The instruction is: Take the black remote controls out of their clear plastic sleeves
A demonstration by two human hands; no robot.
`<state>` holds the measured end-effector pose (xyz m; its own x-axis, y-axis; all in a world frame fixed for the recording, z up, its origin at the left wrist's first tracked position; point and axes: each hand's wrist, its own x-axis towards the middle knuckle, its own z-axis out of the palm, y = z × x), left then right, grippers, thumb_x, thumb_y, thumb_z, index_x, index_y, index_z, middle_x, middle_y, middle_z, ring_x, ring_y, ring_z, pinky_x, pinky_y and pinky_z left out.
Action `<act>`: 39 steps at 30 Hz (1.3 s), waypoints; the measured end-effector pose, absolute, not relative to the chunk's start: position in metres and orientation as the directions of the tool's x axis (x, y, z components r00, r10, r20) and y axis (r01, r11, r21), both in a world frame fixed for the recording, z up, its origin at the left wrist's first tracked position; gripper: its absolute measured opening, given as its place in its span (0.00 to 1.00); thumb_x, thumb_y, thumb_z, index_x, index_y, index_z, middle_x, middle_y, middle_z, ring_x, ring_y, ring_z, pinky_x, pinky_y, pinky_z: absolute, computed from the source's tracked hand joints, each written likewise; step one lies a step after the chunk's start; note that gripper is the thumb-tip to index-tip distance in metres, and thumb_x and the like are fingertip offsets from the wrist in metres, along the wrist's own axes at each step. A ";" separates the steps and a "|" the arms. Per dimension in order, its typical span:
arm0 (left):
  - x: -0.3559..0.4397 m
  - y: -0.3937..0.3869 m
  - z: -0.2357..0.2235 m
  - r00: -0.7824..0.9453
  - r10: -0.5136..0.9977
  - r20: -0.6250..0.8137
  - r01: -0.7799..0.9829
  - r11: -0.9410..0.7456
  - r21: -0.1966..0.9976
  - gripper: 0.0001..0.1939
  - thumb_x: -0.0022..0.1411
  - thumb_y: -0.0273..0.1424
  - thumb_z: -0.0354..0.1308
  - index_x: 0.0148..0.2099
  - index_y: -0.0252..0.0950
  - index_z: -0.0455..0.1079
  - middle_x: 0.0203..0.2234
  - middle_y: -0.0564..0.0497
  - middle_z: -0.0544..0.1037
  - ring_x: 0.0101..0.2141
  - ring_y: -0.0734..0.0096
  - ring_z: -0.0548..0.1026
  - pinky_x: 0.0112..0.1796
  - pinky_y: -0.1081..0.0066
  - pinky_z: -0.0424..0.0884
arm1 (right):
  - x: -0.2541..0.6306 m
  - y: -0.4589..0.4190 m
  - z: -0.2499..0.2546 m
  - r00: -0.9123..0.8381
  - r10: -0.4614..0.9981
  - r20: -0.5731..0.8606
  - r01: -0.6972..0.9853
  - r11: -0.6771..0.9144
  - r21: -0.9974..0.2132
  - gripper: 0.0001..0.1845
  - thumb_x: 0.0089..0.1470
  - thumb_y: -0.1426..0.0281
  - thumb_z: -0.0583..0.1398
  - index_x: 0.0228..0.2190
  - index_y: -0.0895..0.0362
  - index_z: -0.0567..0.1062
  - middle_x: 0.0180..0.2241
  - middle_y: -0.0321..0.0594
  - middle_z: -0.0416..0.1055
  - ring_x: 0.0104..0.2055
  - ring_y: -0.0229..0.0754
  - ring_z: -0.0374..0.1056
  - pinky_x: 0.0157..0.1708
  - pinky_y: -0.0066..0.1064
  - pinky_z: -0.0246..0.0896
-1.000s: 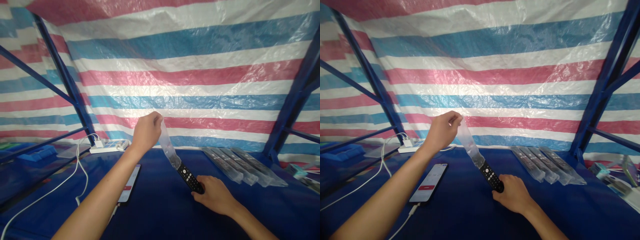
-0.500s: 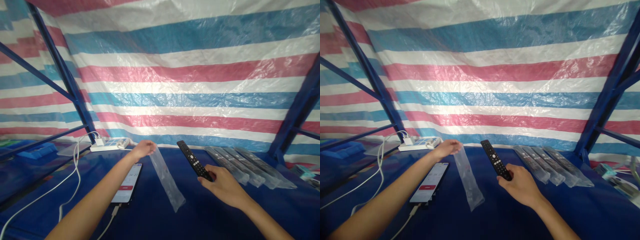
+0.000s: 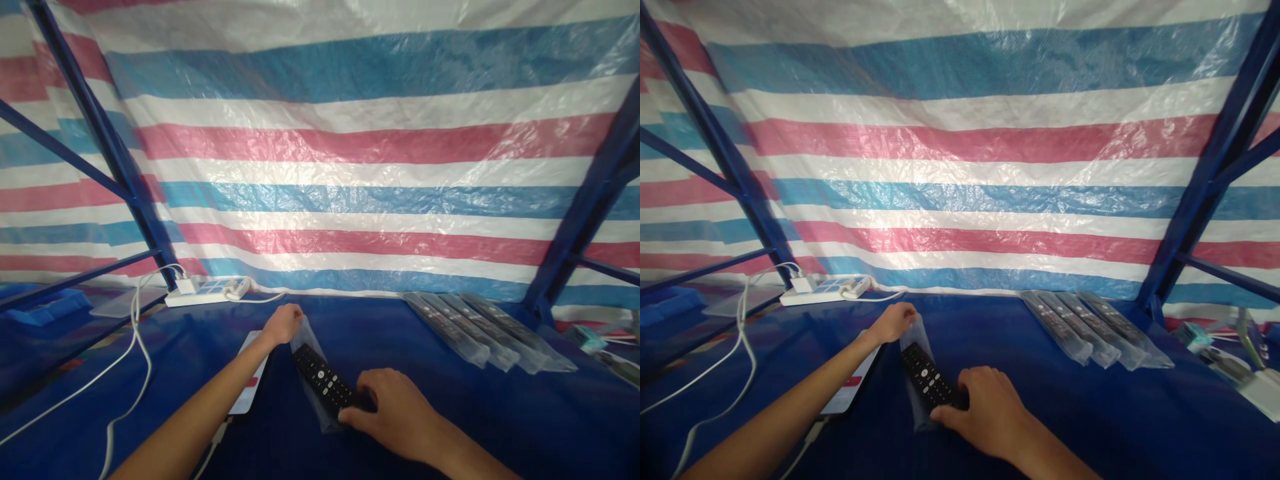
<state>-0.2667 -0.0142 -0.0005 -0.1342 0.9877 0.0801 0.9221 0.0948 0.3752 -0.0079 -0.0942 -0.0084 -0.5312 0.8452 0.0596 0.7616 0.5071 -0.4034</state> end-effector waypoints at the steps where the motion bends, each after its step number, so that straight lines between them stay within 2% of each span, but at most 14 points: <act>1: -0.267 -0.014 0.000 -0.148 0.984 0.099 0.930 0.105 0.351 0.10 0.59 0.26 0.49 0.33 0.35 0.72 0.31 0.46 0.79 0.37 0.63 0.76 0.38 0.71 0.66 | 0.000 -0.088 -0.006 -0.505 0.857 0.104 0.778 0.504 -0.374 0.22 0.50 0.48 0.57 0.29 0.54 0.74 0.31 0.40 0.76 0.33 0.44 0.71 0.28 0.30 0.50; 3: -0.268 -0.016 0.003 -0.177 0.974 0.142 0.942 0.125 0.311 0.11 0.61 0.27 0.47 0.37 0.36 0.72 0.36 0.44 0.78 0.41 0.61 0.75 0.40 0.70 0.66 | 0.024 -0.071 0.001 -0.376 0.902 0.210 0.867 0.423 -0.263 0.20 0.55 0.51 0.56 0.34 0.55 0.74 0.34 0.43 0.76 0.35 0.46 0.72 0.31 0.31 0.55; 5: -0.268 -0.020 0.008 -0.191 0.966 0.175 0.950 0.136 0.282 0.12 0.63 0.29 0.46 0.40 0.36 0.71 0.39 0.43 0.77 0.43 0.59 0.74 0.41 0.68 0.66 | 0.054 -0.053 0.009 -0.164 0.957 0.241 0.974 0.195 -0.112 0.16 0.57 0.57 0.56 0.36 0.57 0.73 0.38 0.49 0.76 0.36 0.50 0.73 0.32 0.33 0.58; 7: -0.265 -0.023 0.013 -0.181 0.963 0.198 0.961 0.131 0.244 0.13 0.64 0.31 0.45 0.40 0.36 0.71 0.40 0.43 0.77 0.43 0.59 0.74 0.42 0.67 0.66 | 0.082 -0.036 0.014 0.012 0.977 0.212 1.000 -0.009 -0.014 0.16 0.56 0.60 0.57 0.38 0.59 0.74 0.40 0.55 0.75 0.39 0.54 0.73 0.33 0.37 0.60; 9: -0.259 -0.026 0.016 -0.160 0.963 0.215 0.973 0.117 0.200 0.13 0.64 0.31 0.46 0.39 0.37 0.72 0.39 0.45 0.77 0.43 0.60 0.74 0.41 0.68 0.67 | 0.101 -0.026 0.014 0.073 0.992 0.105 0.997 -0.076 0.021 0.15 0.57 0.62 0.56 0.37 0.60 0.76 0.39 0.58 0.75 0.40 0.57 0.73 0.35 0.40 0.61; 13: -0.237 -0.029 0.020 -0.102 0.966 0.240 0.983 0.061 0.172 0.12 0.64 0.31 0.46 0.39 0.37 0.72 0.39 0.46 0.77 0.42 0.61 0.74 0.40 0.69 0.67 | 0.106 -0.020 0.006 -0.019 1.000 0.005 1.000 0.019 0.001 0.14 0.58 0.72 0.52 0.34 0.61 0.77 0.38 0.56 0.76 0.41 0.55 0.73 0.35 0.38 0.61; 18: -0.204 -0.027 0.019 -0.013 0.976 0.218 0.978 -0.033 0.207 0.12 0.65 0.31 0.46 0.40 0.39 0.72 0.39 0.48 0.77 0.42 0.63 0.74 0.41 0.70 0.66 | 0.087 -0.032 0.000 -0.199 0.980 0.003 0.978 0.199 -0.060 0.16 0.59 0.71 0.51 0.30 0.58 0.77 0.34 0.49 0.77 0.38 0.48 0.73 0.34 0.32 0.58; 23: -0.177 -0.013 0.008 0.061 0.990 0.123 0.958 -0.093 0.271 0.13 0.64 0.31 0.48 0.45 0.38 0.71 0.42 0.46 0.77 0.44 0.63 0.74 0.43 0.69 0.66 | 0.067 -0.053 0.000 -0.446 0.895 0.023 0.863 0.437 -0.254 0.15 0.57 0.73 0.52 0.23 0.57 0.73 0.24 0.41 0.73 0.28 0.41 0.69 0.27 0.27 0.52; 27: -0.167 0.007 -0.005 0.051 0.994 0.098 0.952 -0.079 0.296 0.16 0.64 0.33 0.49 0.49 0.33 0.71 0.46 0.42 0.76 0.47 0.61 0.73 0.46 0.69 0.66 | 0.052 -0.066 -0.002 -0.569 0.823 0.001 0.751 0.519 -0.409 0.15 0.56 0.70 0.53 0.20 0.57 0.71 0.21 0.36 0.69 0.23 0.35 0.63 0.25 0.25 0.50; 30: -0.165 0.020 -0.011 0.044 0.996 0.073 0.942 -0.066 0.329 0.15 0.64 0.34 0.49 0.43 0.34 0.75 0.41 0.44 0.78 0.46 0.63 0.74 0.46 0.71 0.66 | 0.049 -0.067 -0.003 -0.589 0.808 0.027 0.702 0.528 -0.478 0.16 0.57 0.66 0.53 0.20 0.57 0.69 0.21 0.34 0.68 0.23 0.35 0.62 0.24 0.24 0.49; 33: -0.163 0.029 -0.013 0.023 0.998 0.056 0.932 -0.042 0.360 0.13 0.63 0.32 0.50 0.38 0.36 0.76 0.37 0.47 0.80 0.41 0.65 0.76 0.43 0.73 0.67 | 0.054 -0.062 0.000 -0.549 0.830 0.096 0.702 0.520 -0.487 0.19 0.59 0.63 0.51 0.20 0.56 0.67 0.21 0.33 0.65 0.23 0.35 0.60 0.24 0.24 0.48; 36: -0.160 0.033 -0.013 -0.012 0.998 0.059 0.929 -0.011 0.369 0.12 0.62 0.28 0.50 0.37 0.35 0.76 0.36 0.46 0.80 0.39 0.66 0.77 0.41 0.73 0.68 | 0.060 -0.057 0.004 -0.501 0.851 0.160 0.717 0.511 -0.475 0.20 0.60 0.62 0.50 0.19 0.56 0.66 0.20 0.33 0.63 0.23 0.35 0.58 0.24 0.25 0.48; 39: -0.156 0.031 -0.013 -0.029 0.996 0.085 0.933 -0.004 0.360 0.11 0.61 0.24 0.50 0.39 0.34 0.74 0.38 0.43 0.79 0.42 0.64 0.76 0.42 0.72 0.67 | 0.066 -0.052 0.005 -0.468 0.862 0.196 0.726 0.501 -0.471 0.21 0.60 0.61 0.50 0.18 0.56 0.65 0.20 0.32 0.62 0.23 0.35 0.58 0.24 0.25 0.48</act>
